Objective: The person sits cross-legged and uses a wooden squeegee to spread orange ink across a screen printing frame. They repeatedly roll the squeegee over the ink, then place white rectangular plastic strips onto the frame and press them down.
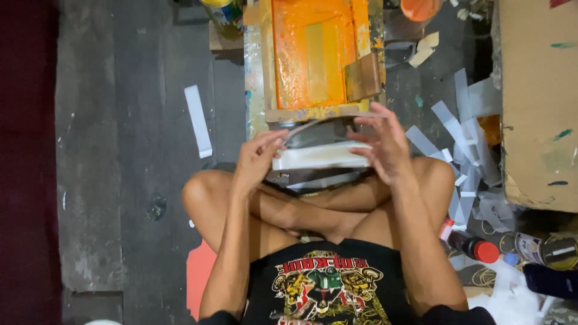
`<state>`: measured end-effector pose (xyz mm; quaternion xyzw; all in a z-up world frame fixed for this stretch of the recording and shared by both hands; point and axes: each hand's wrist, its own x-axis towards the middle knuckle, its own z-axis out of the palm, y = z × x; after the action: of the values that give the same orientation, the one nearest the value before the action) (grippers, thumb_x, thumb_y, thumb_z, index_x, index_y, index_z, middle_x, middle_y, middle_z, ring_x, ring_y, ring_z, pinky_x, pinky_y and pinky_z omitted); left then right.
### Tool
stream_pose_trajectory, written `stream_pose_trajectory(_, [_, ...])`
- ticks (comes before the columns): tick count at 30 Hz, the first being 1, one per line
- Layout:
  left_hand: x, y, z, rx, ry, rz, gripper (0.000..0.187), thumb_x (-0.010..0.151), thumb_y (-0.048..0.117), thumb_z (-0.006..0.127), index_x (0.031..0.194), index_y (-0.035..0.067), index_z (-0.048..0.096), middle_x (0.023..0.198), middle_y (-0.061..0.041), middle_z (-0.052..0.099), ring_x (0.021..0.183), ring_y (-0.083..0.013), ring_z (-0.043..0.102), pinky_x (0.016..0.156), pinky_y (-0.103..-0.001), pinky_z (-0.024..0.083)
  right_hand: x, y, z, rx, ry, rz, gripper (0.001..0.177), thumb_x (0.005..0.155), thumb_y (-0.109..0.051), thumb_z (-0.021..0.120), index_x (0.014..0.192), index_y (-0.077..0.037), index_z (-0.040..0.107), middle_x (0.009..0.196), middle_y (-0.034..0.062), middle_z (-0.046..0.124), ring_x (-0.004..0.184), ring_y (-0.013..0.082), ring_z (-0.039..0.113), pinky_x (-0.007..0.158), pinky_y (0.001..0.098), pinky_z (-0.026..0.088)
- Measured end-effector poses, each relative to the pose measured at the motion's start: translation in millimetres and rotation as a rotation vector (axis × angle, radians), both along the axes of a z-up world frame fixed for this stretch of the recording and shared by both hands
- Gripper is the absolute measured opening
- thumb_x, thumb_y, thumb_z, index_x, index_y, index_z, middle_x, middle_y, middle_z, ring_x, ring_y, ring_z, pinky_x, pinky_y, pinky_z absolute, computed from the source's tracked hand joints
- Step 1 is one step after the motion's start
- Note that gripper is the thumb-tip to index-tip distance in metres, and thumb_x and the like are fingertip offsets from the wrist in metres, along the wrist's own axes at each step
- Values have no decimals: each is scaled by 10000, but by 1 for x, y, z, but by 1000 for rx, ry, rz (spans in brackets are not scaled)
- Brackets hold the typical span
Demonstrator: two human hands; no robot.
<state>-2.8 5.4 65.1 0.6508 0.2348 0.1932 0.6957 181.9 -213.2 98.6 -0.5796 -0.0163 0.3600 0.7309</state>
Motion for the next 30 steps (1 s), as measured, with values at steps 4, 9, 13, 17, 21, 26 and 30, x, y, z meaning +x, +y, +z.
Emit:
stream_pose_trajectory(4, [3, -24, 0, 202, -52, 21, 277, 1006, 25, 629, 1222, 142, 758, 1183, -128, 680, 914, -176, 671, 769, -282, 609, -12, 31, -25, 111, 105, 15, 917, 937, -487, 722, 1608, -289, 128, 1459, 177, 472, 1174, 380, 672, 924, 562, 631])
stream_pose_trajectory(9, [1, -54, -4, 313, -48, -176, 434, 795, 169, 894, 1208, 214, 772, 1334, -125, 622, 1046, -280, 697, 845, -379, 624, -18, 60, -32, -2, 132, -63, 370, 1037, -206, 538, 1393, -115, 501, 1208, 148, 721, 1025, 306, 770, 837, 454, 667])
stream_pose_trajectory(13, [7, -54, 17, 385, -85, -203, 176, 925, 179, 774, 1093, 211, 812, 1127, -72, 699, 869, -219, 720, 736, -314, 629, -28, 64, -14, 56, 224, 9, 398, 1071, -381, 425, 1373, -147, 538, 1258, 160, 706, 1043, 329, 753, 808, 523, 657])
stream_pose_trajectory(17, [22, -56, 21, 315, -38, -88, 101, 938, 153, 736, 1023, 130, 787, 892, -120, 666, 782, -271, 667, 683, -349, 605, -35, 61, -24, 13, 186, 43, 433, 1031, -414, 442, 1370, -168, 550, 1237, 162, 706, 935, 288, 756, 740, 435, 654])
stream_pose_trajectory(21, [47, -46, 11, 277, 94, 95, 150, 996, 274, 673, 987, 169, 780, 757, -80, 679, 680, -179, 633, 615, -333, 571, -37, 53, -46, -59, 76, 23, 270, 1050, -190, 521, 1292, -88, 586, 1085, 186, 744, 733, 251, 775, 533, 307, 646])
stream_pose_trajectory(26, [72, -34, -25, 179, 180, 131, 107, 935, 258, 721, 863, 219, 790, 575, -4, 646, 556, -114, 577, 559, -273, 506, -53, 37, -33, -144, 11, 3, 255, 1005, -161, 635, 1237, -56, 654, 938, 127, 742, 710, 232, 751, 555, 334, 639])
stream_pose_trajectory(30, [68, -27, -17, 269, 218, 116, 157, 979, 283, 686, 1002, 167, 789, 852, -130, 741, 887, -290, 702, 816, -385, 539, -55, 18, -25, -199, -41, 40, 372, 986, -93, 649, 1345, -10, 593, 934, 127, 736, 731, 225, 746, 593, 320, 651])
